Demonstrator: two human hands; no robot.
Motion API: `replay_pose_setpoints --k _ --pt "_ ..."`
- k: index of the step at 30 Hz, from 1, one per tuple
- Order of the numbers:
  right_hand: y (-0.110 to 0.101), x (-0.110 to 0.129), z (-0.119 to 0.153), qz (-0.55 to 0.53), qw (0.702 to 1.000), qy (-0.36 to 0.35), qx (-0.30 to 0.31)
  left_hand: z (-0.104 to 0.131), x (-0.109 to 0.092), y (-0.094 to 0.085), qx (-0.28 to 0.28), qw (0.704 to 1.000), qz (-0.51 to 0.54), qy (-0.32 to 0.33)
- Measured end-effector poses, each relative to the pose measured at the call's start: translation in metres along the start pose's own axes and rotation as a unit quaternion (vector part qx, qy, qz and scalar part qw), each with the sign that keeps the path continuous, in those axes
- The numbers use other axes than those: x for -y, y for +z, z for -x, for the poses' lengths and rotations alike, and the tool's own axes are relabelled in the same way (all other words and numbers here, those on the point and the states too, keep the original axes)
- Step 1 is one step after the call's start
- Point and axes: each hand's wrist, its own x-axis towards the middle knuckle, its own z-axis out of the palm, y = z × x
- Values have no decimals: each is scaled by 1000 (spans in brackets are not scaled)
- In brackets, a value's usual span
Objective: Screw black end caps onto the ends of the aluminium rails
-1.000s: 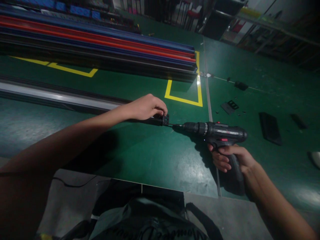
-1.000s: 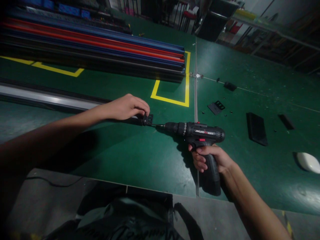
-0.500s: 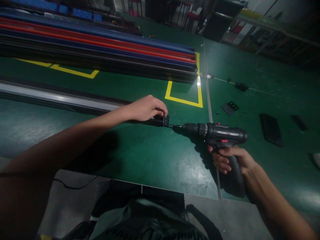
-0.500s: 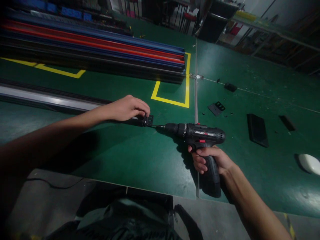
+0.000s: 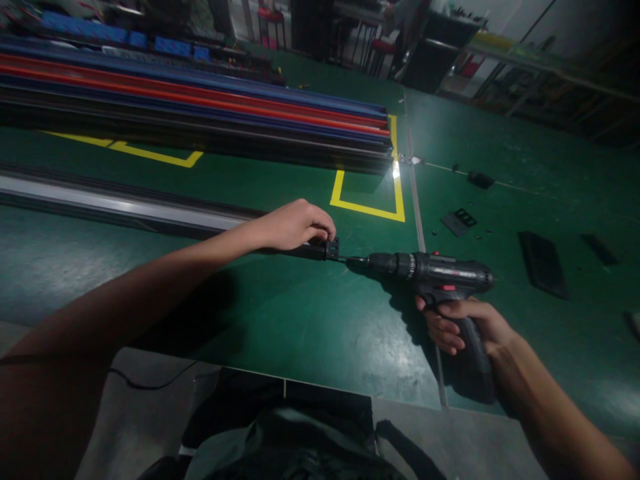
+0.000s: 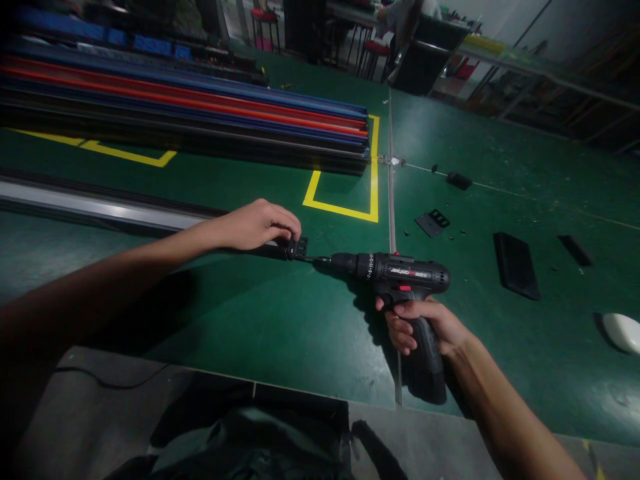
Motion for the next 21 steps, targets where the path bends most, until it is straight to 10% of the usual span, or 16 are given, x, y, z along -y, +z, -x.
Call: replay_pose_setpoints --k 21 --pt "-3 -2 1 4 999 16 -30 -1 -4 -1 8 1000 4 -9"
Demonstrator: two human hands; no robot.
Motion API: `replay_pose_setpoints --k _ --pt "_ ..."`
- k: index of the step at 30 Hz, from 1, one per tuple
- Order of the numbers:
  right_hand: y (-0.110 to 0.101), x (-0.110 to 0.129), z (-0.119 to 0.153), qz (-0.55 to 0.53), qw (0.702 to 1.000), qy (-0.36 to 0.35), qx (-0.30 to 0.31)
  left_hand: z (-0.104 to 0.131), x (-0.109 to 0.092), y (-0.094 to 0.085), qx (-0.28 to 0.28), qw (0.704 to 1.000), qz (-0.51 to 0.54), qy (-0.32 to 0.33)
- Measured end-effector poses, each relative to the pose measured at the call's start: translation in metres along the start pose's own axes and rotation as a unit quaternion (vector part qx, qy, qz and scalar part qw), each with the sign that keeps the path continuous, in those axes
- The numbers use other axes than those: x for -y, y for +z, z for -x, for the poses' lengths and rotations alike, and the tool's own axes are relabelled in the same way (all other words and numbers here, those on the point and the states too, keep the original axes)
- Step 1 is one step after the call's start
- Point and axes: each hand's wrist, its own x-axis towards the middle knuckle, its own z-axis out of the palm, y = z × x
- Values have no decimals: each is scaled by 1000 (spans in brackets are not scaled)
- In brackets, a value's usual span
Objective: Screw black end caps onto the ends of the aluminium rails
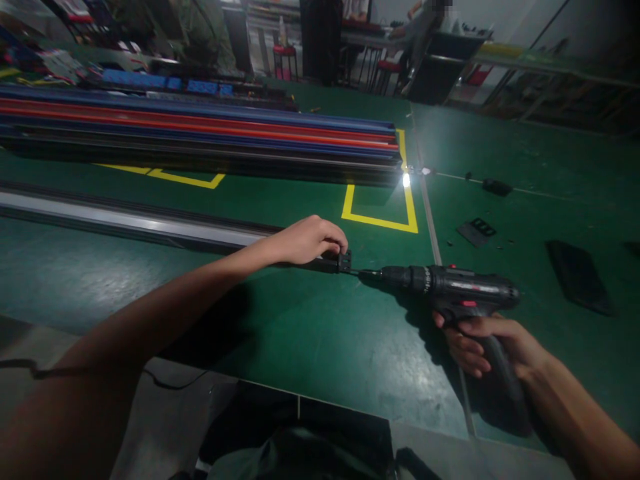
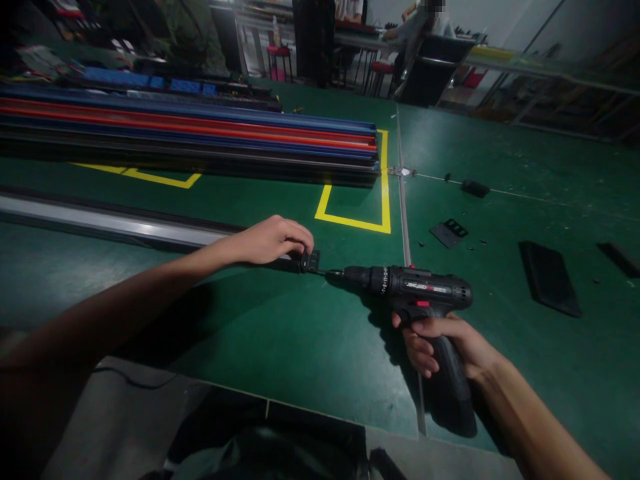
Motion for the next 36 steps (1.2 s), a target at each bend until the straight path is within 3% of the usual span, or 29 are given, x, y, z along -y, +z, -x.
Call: replay_pose_setpoints --k 9,15,36 --pt "3 3 -1 -6 999 -15 43 0 4 2 -11 1000 -13 2" --pt "3 5 0 -10 999 7 44 0 6 2 -7 1000 -10 -4" --pt "2 2 0 3 999 -21 45 1 4 1 -7 1000 -7 5"
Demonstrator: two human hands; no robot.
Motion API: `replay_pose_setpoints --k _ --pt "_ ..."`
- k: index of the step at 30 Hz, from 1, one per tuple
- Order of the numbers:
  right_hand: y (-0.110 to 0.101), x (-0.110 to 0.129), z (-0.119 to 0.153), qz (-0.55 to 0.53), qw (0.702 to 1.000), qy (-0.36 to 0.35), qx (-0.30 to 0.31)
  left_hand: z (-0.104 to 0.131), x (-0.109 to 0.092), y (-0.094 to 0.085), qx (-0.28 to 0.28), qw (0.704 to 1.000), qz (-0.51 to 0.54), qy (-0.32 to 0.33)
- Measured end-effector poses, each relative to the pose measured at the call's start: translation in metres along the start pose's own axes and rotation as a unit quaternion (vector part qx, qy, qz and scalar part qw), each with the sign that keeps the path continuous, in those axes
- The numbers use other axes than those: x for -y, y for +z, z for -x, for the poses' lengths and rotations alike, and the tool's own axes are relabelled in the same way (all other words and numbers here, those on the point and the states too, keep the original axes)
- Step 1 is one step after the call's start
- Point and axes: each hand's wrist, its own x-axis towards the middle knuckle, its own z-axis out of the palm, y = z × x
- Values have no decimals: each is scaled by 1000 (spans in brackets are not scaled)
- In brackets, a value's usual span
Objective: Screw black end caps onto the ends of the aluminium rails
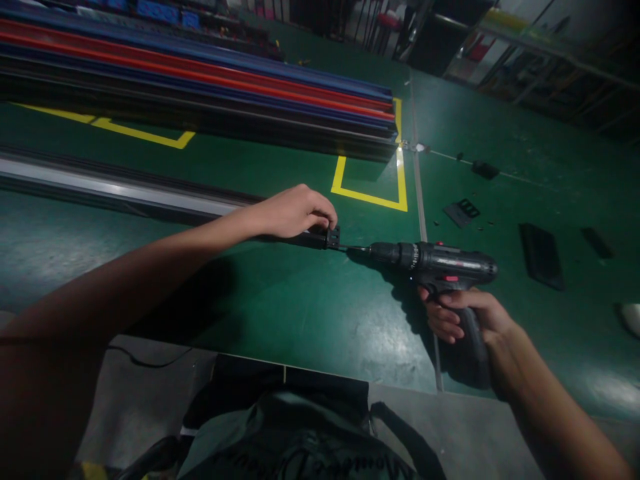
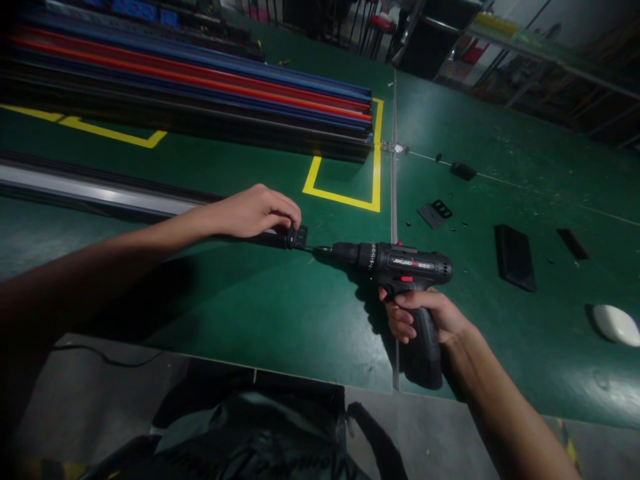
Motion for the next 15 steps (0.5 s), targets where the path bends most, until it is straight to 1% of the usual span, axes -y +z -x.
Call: replay_pose_setpoints --k 6,15 --pt "2 1 0 -2 1000 12 -6 0 -1 0 0 1000 -7 -6" --pt "4 3 0 -4 1000 26 -9 -1 0 0 3 1000 12 -6"
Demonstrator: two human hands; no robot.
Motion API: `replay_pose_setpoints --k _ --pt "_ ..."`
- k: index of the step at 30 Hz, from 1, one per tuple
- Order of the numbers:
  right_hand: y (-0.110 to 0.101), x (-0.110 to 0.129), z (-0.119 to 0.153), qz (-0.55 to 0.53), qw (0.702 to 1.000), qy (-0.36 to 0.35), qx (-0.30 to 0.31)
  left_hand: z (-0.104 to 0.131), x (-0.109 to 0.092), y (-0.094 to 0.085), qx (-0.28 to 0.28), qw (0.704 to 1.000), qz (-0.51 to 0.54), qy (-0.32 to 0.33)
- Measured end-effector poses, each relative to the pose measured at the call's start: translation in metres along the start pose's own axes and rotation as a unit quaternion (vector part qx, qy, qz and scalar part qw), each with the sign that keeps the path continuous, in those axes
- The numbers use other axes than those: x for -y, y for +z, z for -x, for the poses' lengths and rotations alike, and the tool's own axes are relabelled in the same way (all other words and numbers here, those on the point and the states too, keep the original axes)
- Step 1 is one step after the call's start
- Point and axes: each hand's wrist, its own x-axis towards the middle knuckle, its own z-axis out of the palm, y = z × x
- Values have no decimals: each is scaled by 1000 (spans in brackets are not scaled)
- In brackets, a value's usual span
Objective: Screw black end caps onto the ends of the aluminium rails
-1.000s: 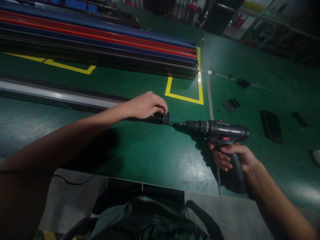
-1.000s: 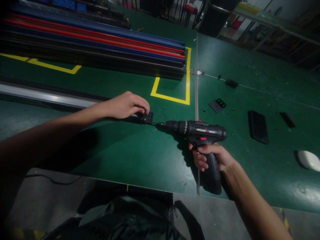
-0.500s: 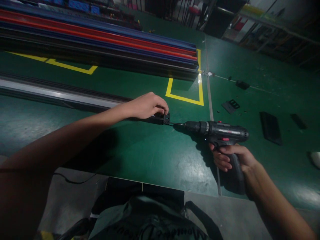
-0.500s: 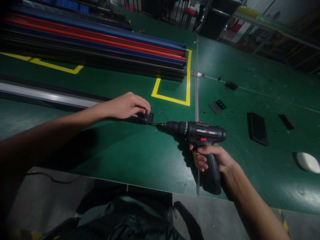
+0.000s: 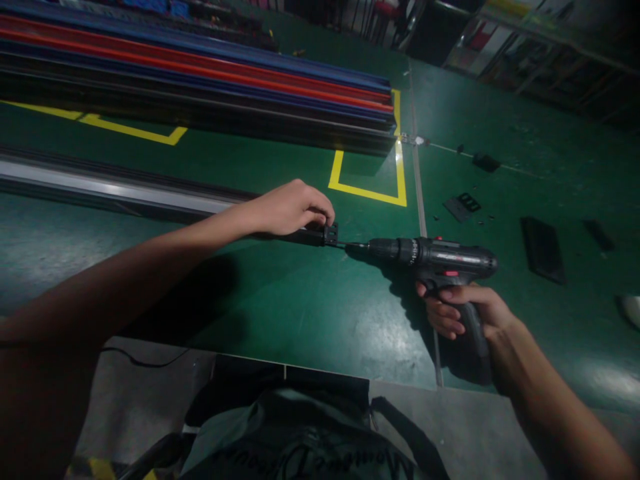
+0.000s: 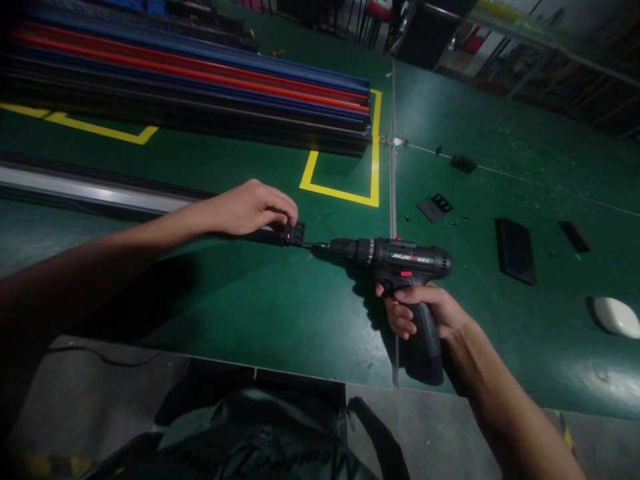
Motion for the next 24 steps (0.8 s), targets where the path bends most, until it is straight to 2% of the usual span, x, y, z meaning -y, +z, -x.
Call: replay_pose_setpoints --k 6,16,24 --pt "-4 -1 -1 -14 1000 -12 21 0 1 1 -2 1000 -5 3" --pt "-2 -1 1 -9 1000 -10 -3 0 0 0 0 1000 -2 2" --pt "-1 -1 0 -8 1000 -8 12 1 2 1 -2 1000 -10 7"
